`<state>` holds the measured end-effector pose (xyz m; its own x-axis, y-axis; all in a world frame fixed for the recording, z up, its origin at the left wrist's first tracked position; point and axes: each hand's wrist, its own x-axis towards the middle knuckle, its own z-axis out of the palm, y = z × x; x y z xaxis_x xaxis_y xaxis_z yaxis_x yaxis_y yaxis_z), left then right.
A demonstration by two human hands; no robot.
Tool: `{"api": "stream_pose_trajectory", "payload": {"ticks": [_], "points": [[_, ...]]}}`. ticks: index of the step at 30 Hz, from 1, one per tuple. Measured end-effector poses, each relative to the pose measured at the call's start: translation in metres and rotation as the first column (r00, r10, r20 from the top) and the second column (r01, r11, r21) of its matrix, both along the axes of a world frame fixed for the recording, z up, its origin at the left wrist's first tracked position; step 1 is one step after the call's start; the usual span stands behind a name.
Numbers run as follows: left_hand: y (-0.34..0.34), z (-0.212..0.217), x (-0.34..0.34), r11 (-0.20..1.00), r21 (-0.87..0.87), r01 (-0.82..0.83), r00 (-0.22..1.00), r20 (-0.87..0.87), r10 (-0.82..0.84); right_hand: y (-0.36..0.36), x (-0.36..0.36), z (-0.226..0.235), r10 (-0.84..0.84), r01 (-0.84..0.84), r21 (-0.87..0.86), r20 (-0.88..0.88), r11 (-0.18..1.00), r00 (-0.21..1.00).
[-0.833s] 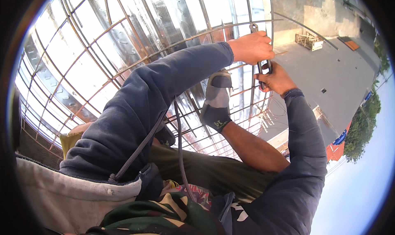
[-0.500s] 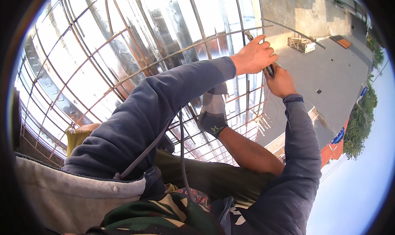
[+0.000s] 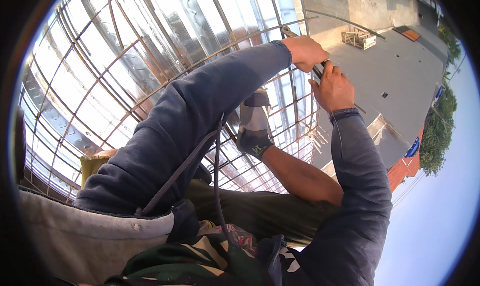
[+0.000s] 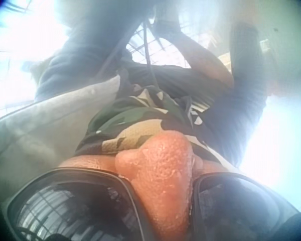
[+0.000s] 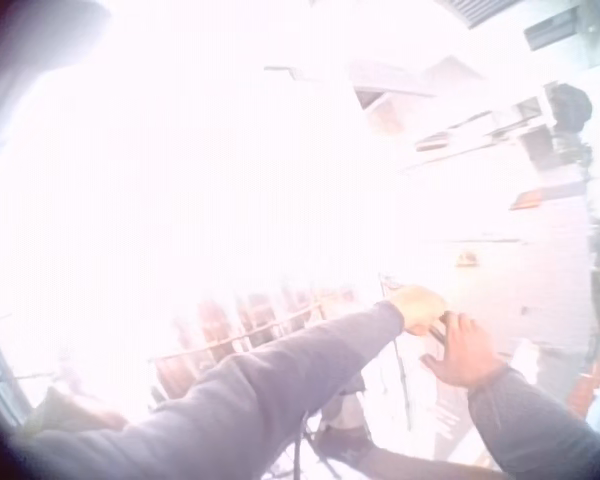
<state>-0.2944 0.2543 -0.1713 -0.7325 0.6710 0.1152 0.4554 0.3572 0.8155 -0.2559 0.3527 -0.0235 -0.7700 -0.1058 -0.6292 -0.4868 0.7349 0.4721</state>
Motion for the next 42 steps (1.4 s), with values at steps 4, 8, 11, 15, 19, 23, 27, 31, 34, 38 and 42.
{"api": "stream_pose_trajectory", "payload": {"ticks": [4, 8, 11, 15, 19, 23, 27, 31, 34, 38, 42], "points": [[0.028, -0.019, 0.036, 0.878, 0.333, -0.345, 0.854, -0.276, 0.441, 0.071, -0.024, -0.014, -0.060, 0.104, -0.388, 0.123, 0.916, 0.991], [0.025, -0.020, 0.032, 0.938, 0.184, -0.293, 0.942, -0.111, 0.316, 0.062, -0.032, -0.011, -0.638, 0.803, -0.158, 0.528, 0.575, 0.561], [0.002, -0.012, 0.016, 0.980, 0.097, -0.175, 0.971, -0.148, 0.188, 0.026, -0.023, 0.020, -0.747, 0.914, -0.366, 0.556, 0.174, 0.365], [0.002, 0.015, -0.021, 0.992, 0.095, -0.086, 0.996, 0.021, 0.084, 0.142, -0.037, 0.082, -0.957, 0.965, -0.248, 0.249, 0.087, 0.150], [0.005, 0.000, -0.040, 0.981, 0.159, -0.108, 0.994, 0.030, 0.104, 0.135, 0.028, 0.098, -0.302, 0.352, -0.095, 0.340, 0.931, 0.890], [0.040, -0.009, -0.034, 0.964, 0.263, -0.036, 0.998, -0.046, 0.050, 0.016, 0.021, 0.070, 0.523, -0.588, -0.401, -0.271, 0.702, 0.808], [0.023, 0.019, -0.051, 0.964, 0.181, 0.193, 0.980, 0.017, -0.199, -0.016, -0.008, 0.061, 0.658, -0.735, -0.022, -0.429, 0.678, 0.619], [-0.004, 0.020, -0.073, 0.979, 0.018, 0.205, 0.928, 0.313, -0.201, 0.055, -0.056, -0.001, 0.317, -0.347, -0.173, -0.181, 0.922, 0.931], [0.039, 0.005, -0.003, 0.965, 0.125, -0.232, 0.955, -0.160, 0.250, 0.089, -0.060, -0.013, -0.169, 0.191, -0.230, 0.110, 0.954, 0.979], [0.048, -0.029, 0.017, 0.824, 0.262, -0.502, 0.778, -0.279, 0.563, 0.030, -0.020, -0.022, -0.024, 0.019, -0.035, -0.130, 0.999, 0.991], [0.044, -0.010, 0.010, 0.885, 0.115, -0.451, 0.871, -0.159, 0.465, 0.026, -0.027, -0.023, -0.136, 0.135, -0.017, -0.172, 0.991, 0.976]]}}
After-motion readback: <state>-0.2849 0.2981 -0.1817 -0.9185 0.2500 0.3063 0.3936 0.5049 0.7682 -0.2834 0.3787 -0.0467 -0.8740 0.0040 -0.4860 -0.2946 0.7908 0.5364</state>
